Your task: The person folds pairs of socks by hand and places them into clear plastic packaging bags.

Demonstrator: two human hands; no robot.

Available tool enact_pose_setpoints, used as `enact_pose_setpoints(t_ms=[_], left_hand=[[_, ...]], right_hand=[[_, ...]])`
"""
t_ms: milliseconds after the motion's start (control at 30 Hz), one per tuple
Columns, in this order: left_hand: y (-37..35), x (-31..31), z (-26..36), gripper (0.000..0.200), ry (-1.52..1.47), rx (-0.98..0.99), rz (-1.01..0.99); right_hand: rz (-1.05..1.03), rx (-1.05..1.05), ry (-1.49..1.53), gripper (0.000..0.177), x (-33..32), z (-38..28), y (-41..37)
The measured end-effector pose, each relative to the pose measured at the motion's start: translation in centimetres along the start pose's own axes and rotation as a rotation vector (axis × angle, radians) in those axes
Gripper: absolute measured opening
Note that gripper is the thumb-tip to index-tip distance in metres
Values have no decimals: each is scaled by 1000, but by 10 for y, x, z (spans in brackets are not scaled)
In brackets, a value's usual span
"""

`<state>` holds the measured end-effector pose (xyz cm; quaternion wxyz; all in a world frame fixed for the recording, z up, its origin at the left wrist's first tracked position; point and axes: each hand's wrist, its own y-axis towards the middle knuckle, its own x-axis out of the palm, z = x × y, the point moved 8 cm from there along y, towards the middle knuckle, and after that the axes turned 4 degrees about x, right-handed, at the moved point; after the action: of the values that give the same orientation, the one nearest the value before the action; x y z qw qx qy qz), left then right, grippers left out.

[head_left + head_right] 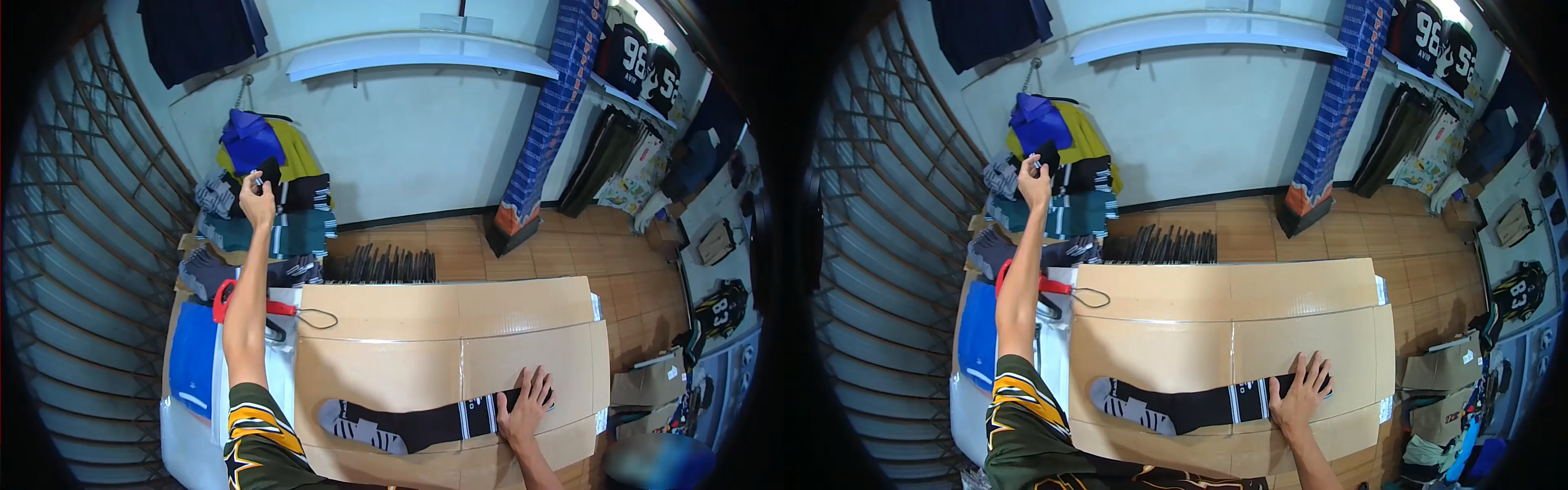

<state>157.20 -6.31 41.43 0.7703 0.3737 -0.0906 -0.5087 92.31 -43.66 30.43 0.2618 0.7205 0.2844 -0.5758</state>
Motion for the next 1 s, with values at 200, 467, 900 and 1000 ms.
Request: enact_pose_setpoints(t_ms=[200, 467, 900, 1000], left_hand=[[42, -117, 80, 23, -57, 138, 79], [16, -248, 190, 25, -153, 152, 53], [-289, -268, 409, 16, 8, 246, -110], [-383, -225, 407, 17, -14, 160, -298]], right_hand=[[22, -23, -4, 81, -4, -1, 0], [43, -71, 98, 79, -3, 2, 1], [17, -153, 223, 83, -12, 35, 1], [9, -172, 257, 78, -17, 49, 5]])
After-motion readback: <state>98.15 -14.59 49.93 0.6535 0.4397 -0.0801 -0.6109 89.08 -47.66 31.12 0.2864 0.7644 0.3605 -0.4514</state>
